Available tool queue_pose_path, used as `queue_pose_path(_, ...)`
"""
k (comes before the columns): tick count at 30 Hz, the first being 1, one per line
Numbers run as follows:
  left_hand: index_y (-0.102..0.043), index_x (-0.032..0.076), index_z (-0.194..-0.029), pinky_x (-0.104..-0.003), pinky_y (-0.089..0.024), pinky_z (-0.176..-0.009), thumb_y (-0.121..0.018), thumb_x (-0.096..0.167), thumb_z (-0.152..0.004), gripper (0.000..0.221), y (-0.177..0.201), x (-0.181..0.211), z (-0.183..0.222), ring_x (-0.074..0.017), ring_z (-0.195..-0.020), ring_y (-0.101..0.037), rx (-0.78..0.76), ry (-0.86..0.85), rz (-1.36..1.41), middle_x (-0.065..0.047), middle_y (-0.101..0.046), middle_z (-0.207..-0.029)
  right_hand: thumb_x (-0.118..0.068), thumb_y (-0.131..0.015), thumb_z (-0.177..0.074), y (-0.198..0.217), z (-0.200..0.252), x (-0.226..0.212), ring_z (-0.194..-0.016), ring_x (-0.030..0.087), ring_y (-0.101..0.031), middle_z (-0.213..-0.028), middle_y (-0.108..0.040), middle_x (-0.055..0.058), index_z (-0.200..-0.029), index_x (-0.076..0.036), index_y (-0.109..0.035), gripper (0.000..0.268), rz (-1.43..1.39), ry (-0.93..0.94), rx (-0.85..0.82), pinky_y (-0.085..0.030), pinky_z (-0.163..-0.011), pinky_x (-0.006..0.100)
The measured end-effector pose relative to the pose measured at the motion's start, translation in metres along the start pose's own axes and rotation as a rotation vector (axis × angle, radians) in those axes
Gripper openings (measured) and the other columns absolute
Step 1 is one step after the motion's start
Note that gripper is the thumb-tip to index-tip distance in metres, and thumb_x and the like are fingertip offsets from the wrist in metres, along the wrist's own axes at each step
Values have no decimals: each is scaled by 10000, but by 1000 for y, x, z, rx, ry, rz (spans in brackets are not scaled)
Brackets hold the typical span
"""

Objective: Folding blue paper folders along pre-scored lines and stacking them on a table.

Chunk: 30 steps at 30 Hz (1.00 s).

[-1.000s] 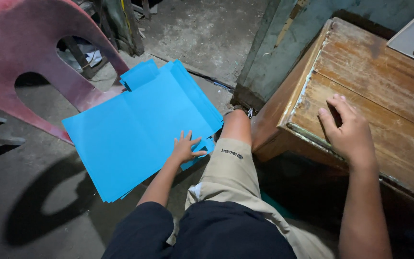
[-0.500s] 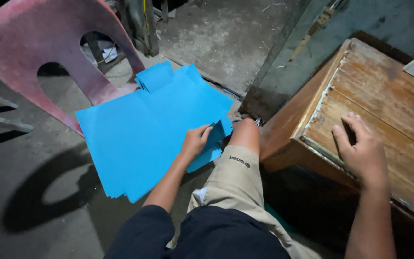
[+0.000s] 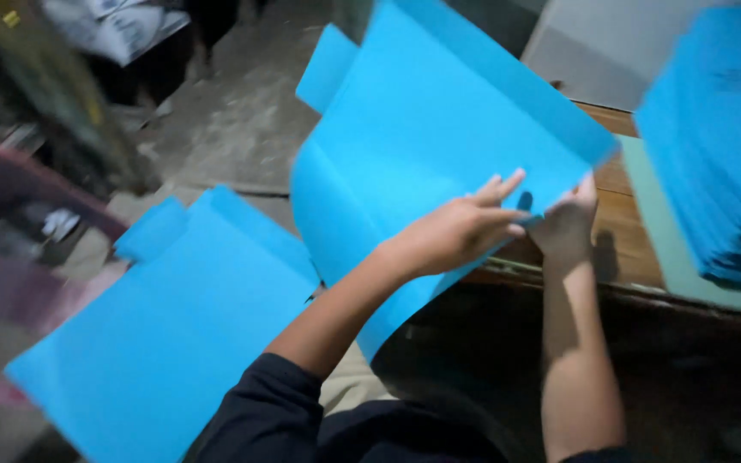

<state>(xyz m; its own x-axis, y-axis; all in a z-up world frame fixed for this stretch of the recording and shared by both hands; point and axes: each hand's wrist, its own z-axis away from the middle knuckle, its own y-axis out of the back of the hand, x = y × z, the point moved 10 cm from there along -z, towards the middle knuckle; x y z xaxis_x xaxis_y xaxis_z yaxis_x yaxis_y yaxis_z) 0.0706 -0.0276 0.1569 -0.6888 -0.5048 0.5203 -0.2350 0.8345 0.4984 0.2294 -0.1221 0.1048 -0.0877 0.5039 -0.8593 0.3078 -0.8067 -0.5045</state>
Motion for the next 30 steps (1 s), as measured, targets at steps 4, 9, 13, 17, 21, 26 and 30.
queue_pose_path(4, -735, 1, -1101, -743, -427, -1104, -609, 135, -997, 211, -68, 12, -18, -623, -1288, -516, -333, -115, -94, -384, -533, -1440, -622, -490, -927, 81, -19, -29, -1216, 324, -699, -1367, -671, 184, -1369, -89, -634, 707, -73, -37, 14, -549, -1091, 478)
queue_pose_path(9, -459, 110, -1553, -760, -61, -1204, -432, 857, -766, 1085, -81, 37, 1, -498, -1550, -206, -897, 390, -55, -257, -298, -1664, -663, -528, -977, 140, -19, -7, -1232, 447, -630, -1331, -605, 319, -1441, -23, -562, 791, 235, -217, -65, -564, -958, 554)
queue_pose_path(13, -239, 219, -1658, -828, -210, -1114, -694, 648, -790, 1069, -115, 17, 30, -523, -1531, -229, -1019, 253, -441, -225, -272, -1685, -258, -678, -996, 143, -4, -14, -1107, 279, -705, -1256, -688, 118, -1428, -104, -615, 463, 345, -145, 8, -622, -865, 388)
queue_pose_path(17, -246, 255, -1660, -819, -300, -1064, -744, 255, -891, 916, -114, 8, 36, -539, -1534, -200, -989, 290, -637, -238, -241, -1690, 66, -749, -838, 162, -25, -6, -991, 263, -733, -1208, -710, 187, -1382, -67, -637, 571, 481, 39, 0, -645, -746, 399)
queue_pose_path(21, -261, 263, -1654, -793, -242, -1125, -626, 200, -978, 771, -117, 3, 28, -516, -1562, -139, -940, 267, -602, -237, -204, -1707, 41, -810, -786, 182, -21, -20, -1066, 122, -712, -1171, -745, 90, -1245, -111, -728, 491, 420, 166, 169, -623, -892, 309)
queue_pose_path(26, -397, 274, -1609, -690, -328, -1161, -728, 233, -920, 765, -100, -5, 4, -485, -1551, -225, -939, 261, -603, -215, -261, -1698, 62, -785, -817, 189, -9, -28, -1098, 151, -705, -1161, -745, 121, -1227, -96, -718, 444, 463, 259, 296, -585, -942, 319)
queue_pose_path(30, -454, 323, -1574, -708, -366, -1135, -669, 120, -935, 704, -86, -23, -5, -508, -1503, -321, -891, 297, -602, -216, -356, -1655, 53, -763, -829, 191, 5, -37, -1132, 141, -689, -1154, -734, 100, -1193, -90, -728, 392, 472, 303, 406, -555, -959, 311)
